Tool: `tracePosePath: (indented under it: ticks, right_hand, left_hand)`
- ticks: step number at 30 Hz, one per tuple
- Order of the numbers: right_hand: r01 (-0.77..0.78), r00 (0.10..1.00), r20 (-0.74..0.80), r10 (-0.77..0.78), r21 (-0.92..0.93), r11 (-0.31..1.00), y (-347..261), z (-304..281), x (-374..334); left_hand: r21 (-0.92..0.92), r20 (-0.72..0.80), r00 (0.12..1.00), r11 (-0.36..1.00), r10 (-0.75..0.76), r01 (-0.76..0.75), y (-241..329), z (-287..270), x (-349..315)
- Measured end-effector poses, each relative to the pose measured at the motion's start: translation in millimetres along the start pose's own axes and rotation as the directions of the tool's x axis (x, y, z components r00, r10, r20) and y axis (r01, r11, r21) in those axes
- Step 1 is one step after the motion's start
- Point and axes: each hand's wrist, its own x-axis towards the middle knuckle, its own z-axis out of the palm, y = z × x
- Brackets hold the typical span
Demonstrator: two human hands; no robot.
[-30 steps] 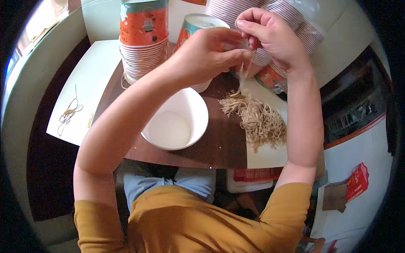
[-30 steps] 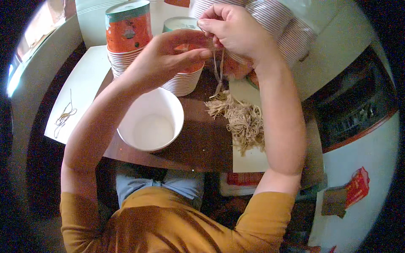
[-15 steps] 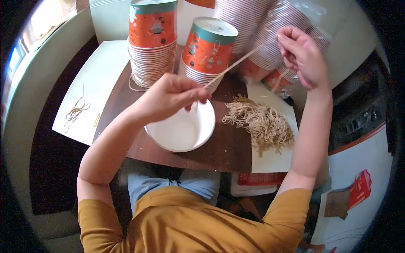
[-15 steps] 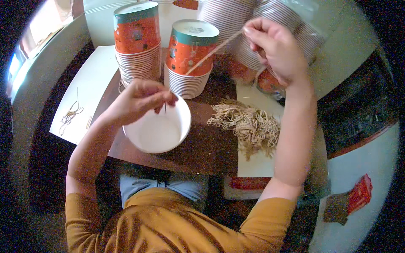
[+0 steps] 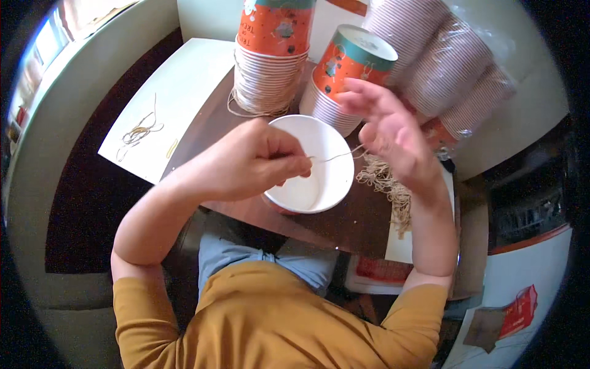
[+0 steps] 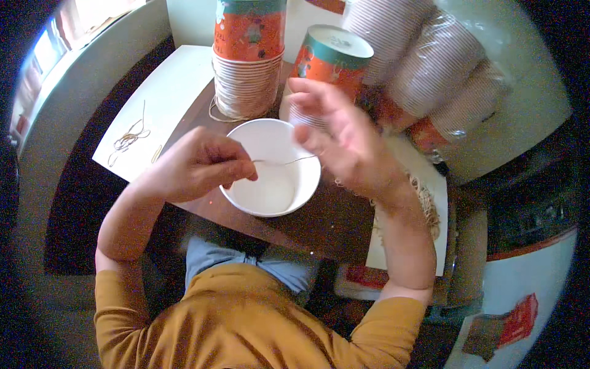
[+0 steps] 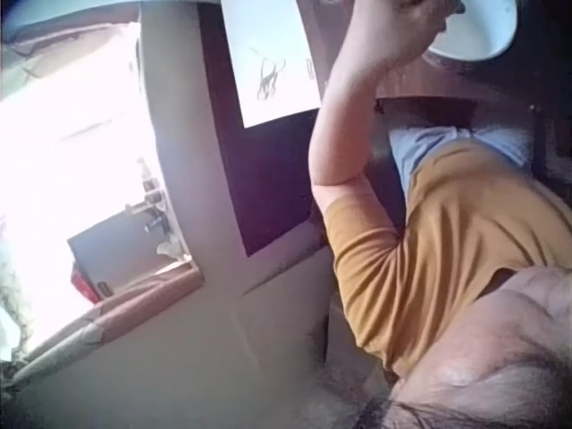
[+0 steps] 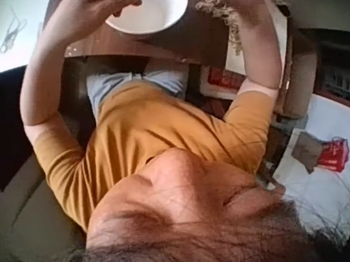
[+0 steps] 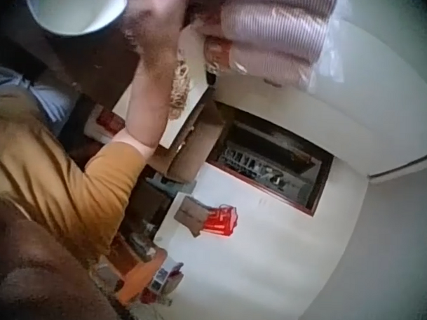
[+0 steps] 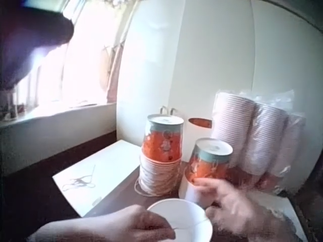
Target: Attaching string handles to festive paper buckets.
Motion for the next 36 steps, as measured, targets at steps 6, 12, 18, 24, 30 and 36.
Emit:
tracePosePath:
  ticks: [6, 12, 18, 24, 30, 36]
  right_hand:
    - [-0.357, 0.906, 0.36, 0.223, 0.367, 0.859, -5.9, 40.3, 10.7]
    - [-0.207, 0.975, 0.094, 0.201, 0.062, 0.976, -4.0, 51.6, 13.3]
    - [-0.3, 0.953, -0.003, 0.301, -0.106, 0.948, 42.6, 54.6, 23.2]
    - [-0.444, 0.896, -0.012, 0.445, -0.104, 0.89, 74.5, 63.4, 34.8]
    - [-0.501, 0.865, -0.043, 0.501, -0.145, 0.853, 73.9, 66.9, 36.4]
    - [-0.522, 0.853, -0.013, 0.522, -0.084, 0.849, 83.9, 70.9, 36.8]
  left_hand:
    - [0.217, 0.001, 0.996, 0.973, 0.084, -0.082, 28.4, -16.8, -7.3]
    - [0.078, -0.064, 0.997, 0.996, 0.038, -0.033, 1.4, -17.8, -15.5]
    - [0.267, -0.456, 0.879, 0.964, 0.141, -0.016, -58.5, -21.2, -18.9]
    - [0.153, -0.433, 0.901, 0.983, -0.022, 0.098, -92.8, -12.1, -11.8]
    - [0.183, -0.418, 0.908, 0.976, -0.032, 0.118, -95.6, -12.5, -6.9]
    - [0.086, -0.417, 0.908, 0.993, -0.04, 0.083, -101.3, -11.6, -5.7]
